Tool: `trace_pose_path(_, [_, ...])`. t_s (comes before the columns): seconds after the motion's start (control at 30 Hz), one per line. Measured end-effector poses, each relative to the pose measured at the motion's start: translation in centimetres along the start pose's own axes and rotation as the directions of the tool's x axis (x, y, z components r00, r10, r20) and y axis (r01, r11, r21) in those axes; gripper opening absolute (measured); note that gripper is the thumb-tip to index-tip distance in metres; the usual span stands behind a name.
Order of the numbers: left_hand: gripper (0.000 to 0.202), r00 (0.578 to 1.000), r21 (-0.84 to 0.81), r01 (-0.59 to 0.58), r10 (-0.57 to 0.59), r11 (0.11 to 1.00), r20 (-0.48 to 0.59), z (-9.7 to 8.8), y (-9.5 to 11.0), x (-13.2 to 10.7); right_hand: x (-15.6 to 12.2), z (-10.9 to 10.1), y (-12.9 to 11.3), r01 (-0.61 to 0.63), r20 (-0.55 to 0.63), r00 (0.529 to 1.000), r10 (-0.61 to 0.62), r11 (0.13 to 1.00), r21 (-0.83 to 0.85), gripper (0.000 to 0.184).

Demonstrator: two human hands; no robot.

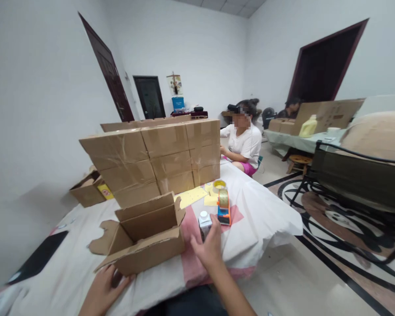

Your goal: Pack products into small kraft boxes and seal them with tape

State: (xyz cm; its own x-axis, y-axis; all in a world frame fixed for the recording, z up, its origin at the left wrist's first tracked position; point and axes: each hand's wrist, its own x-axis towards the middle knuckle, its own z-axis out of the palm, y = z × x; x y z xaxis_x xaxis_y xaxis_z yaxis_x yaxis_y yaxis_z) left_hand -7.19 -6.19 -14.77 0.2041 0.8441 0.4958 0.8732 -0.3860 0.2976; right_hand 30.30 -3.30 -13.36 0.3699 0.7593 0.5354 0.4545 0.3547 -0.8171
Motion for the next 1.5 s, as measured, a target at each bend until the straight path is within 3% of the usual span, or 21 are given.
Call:
trace_pose_path(0.07, [0.039,0.999,-0.006,0.028,-0.028,1.0,0.029,-0.4,0.6,0.2,0.4,0.2,-0.8,-0.059,-0.002,0.998,0.059,0.997,-0.053,0.074])
trace_pose_path(0.2, [0.043,0.986,0.001,0.137,-0.137,0.991,0.093,-0.8,1.3,0.2,2.1,-0.3,-1.4,-0.235,0.069,0.972,0.227,0.958,0.164,0.057])
trace_pose_path(0.33, [0.042,0.972,0.0,0.177,-0.175,0.984,0.157,-1.0,1.4,-0.1,4.5,-1.7,-1.9,-0.239,0.071,0.971,0.229,0.942,0.234,0.056])
trace_pose_path(0.47, [0.041,0.966,-0.029,0.184,-0.175,0.983,0.191,-1.4,1.6,-0.1,7.7,-3.6,-4.8,-0.121,0.066,0.992,0.107,0.954,0.273,0.057])
trace_pose_path(0.57, [0.039,0.964,-0.054,0.194,-0.181,0.979,0.195,-1.6,1.9,-0.1,10.6,-4.6,-8.8,0.013,0.126,0.99,-0.057,0.945,0.327,0.055])
trace_pose_path(0.63, [0.037,0.964,-0.069,0.203,-0.187,0.977,0.192,-1.7,2.0,-0.1,12.4,-4.6,-12.3,0.11,0.19,0.964,-0.185,0.931,0.349,0.055])
trace_pose_path(0.73, [0.037,0.963,-0.09,0.21,-0.19,0.974,0.189,-1.8,2.2,-0.1,14.0,-2.8,-17.6,0.306,0.317,0.859,-0.401,0.9,0.31,0.056])
trace_pose_path(0.83, [0.037,0.96,-0.106,0.221,-0.198,0.969,0.197,-1.9,2.2,-0.2,13.6,1.4,-21.1,0.461,0.529,0.697,-0.484,0.868,0.185,0.054])
trace_pose_path(0.87, [0.036,0.959,-0.111,0.228,-0.203,0.967,0.199,-1.9,2.2,-0.2,13.1,3.1,-21.6,0.498,0.63,0.627,-0.457,0.858,0.126,0.053])
trace_pose_path(0.93, [0.033,0.955,-0.117,0.244,-0.218,0.963,0.199,-1.9,2.2,-0.2,11.9,6.3,-21.8,0.598,0.833,0.441,-0.333,0.802,0.004,0.05])
trace_pose_path(1.03, [0.028,0.951,-0.127,0.269,-0.242,0.955,0.194,-1.8,2.0,-0.4,10.3,9.8,-21.0,0.815,0.983,0.15,-0.108,0.577,-0.061,0.04])
trace_pose_path(1.07, [0.028,0.95,-0.13,0.274,-0.247,0.953,0.192,-1.8,2.0,-0.5,10.0,10.5,-20.8,0.862,0.995,0.082,-0.065,0.505,-0.038,0.039])
trace_pose_path(1.13, [0.028,0.951,-0.137,0.273,-0.246,0.952,0.186,-1.9,1.9,-0.6,9.4,11.3,-20.7,0.902,1.0,-0.01,-0.015,0.432,0.015,0.043])
trace_pose_path(1.27, [0.021,0.963,-0.166,0.22,-0.187,0.961,0.193,-2.3,2.0,-0.5,8.2,12.2,-21.3,0.889,0.972,-0.097,0.214,0.457,-0.011,0.07])
trace_pose_path(1.37, [0.015,0.971,-0.193,0.172,-0.134,0.966,0.197,-2.6,2.1,-0.5,7.0,13.2,-20.8,0.886,0.904,-0.145,0.403,0.459,-0.062,0.074])
trace_pose_path(1.43, [0.017,0.973,-0.204,0.152,-0.11,0.967,0.203,-2.7,2.2,-0.4,6.1,14.0,-19.4,0.886,0.89,-0.124,0.439,0.452,-0.099,0.072])
trace_pose_path(1.5, [0.018,0.972,-0.21,0.145,-0.099,0.967,0.214,-2.7,2.2,-0.4,5.4,14.6,-17.5,0.827,0.934,-0.036,0.355,0.535,-0.172,0.066])
